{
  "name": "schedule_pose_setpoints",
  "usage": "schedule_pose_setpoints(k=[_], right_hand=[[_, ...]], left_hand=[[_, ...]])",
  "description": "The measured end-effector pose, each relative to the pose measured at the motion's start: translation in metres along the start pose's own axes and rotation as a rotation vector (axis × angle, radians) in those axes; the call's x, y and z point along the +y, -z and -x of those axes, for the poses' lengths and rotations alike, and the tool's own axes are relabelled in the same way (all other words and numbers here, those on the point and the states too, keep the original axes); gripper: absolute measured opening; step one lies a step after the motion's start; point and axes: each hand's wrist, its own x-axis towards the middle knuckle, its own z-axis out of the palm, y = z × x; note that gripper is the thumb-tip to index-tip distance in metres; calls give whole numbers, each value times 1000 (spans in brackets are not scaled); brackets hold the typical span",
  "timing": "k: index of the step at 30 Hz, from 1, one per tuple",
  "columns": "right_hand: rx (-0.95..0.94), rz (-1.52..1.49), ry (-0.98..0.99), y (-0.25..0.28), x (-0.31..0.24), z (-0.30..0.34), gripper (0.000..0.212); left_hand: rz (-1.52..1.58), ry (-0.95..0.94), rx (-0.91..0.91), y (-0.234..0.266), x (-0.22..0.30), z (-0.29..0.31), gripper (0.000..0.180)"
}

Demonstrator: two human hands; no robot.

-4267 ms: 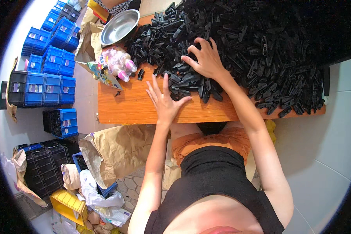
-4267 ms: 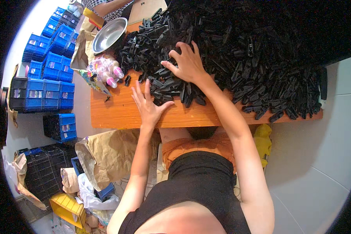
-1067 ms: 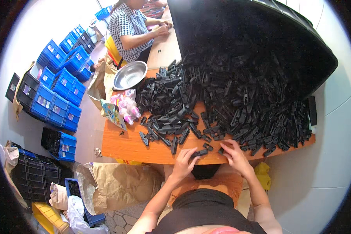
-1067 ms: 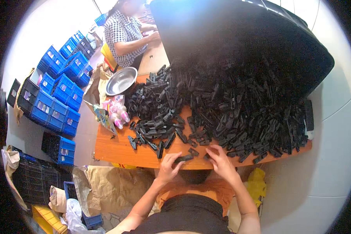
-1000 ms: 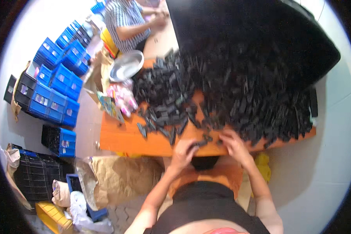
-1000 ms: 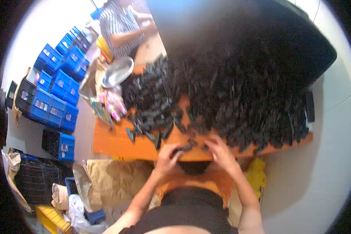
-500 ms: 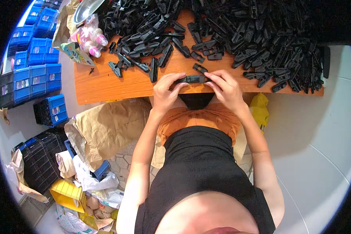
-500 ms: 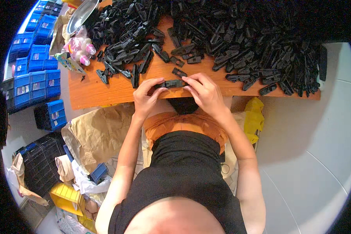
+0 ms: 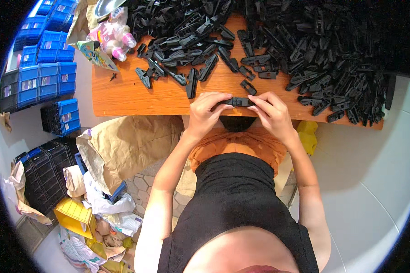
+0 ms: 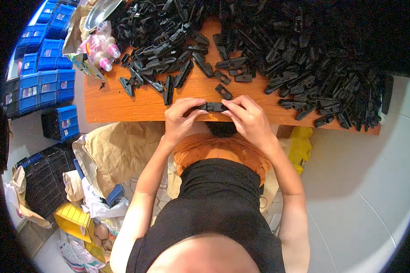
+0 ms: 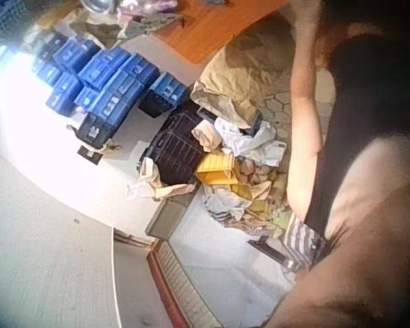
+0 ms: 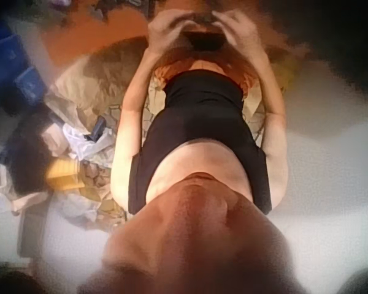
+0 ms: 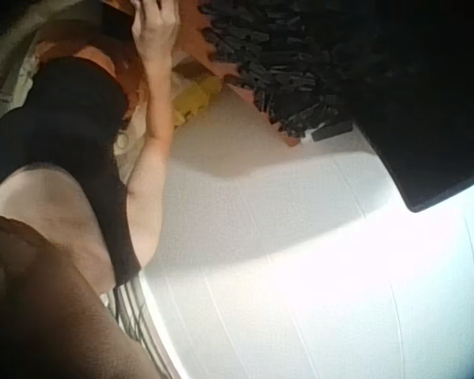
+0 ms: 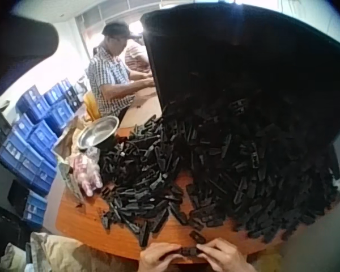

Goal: The person assembles small black plastic components by hand at a workstation.

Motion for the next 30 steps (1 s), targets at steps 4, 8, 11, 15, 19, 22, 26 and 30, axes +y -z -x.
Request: schedule_pose_setpoints(k=[4,8,11,15,19,22,26,30], right_hand=[[-15,70,99,-5,-12,-8,29],[-42,105,82,9,-14,-5,30],[-54,125,56,12,-14,-4,30],[-79,132,35,15,-13,-7,31],[-62,117,50,11,-11,-4,32],[-66,125,39,8,-13,-3,33],[-74,137,89,-5,-20,-7,33],[-37,140,55,-8,-22,-1,32]], left_hand=[[-3,-36,-27,3,2,4,29],[33,-35,-6,2,4,1,29],[23,-42,-13,3,0,0,29],[17,-43,-6,4,-2,-1,29],[22,-46,-18,4,0,-1,29],[33,-43,-58,3,1,-1,28],[44,-29,-88,4,3,2,29],[-43,-189,-44,9,8,6,32]])
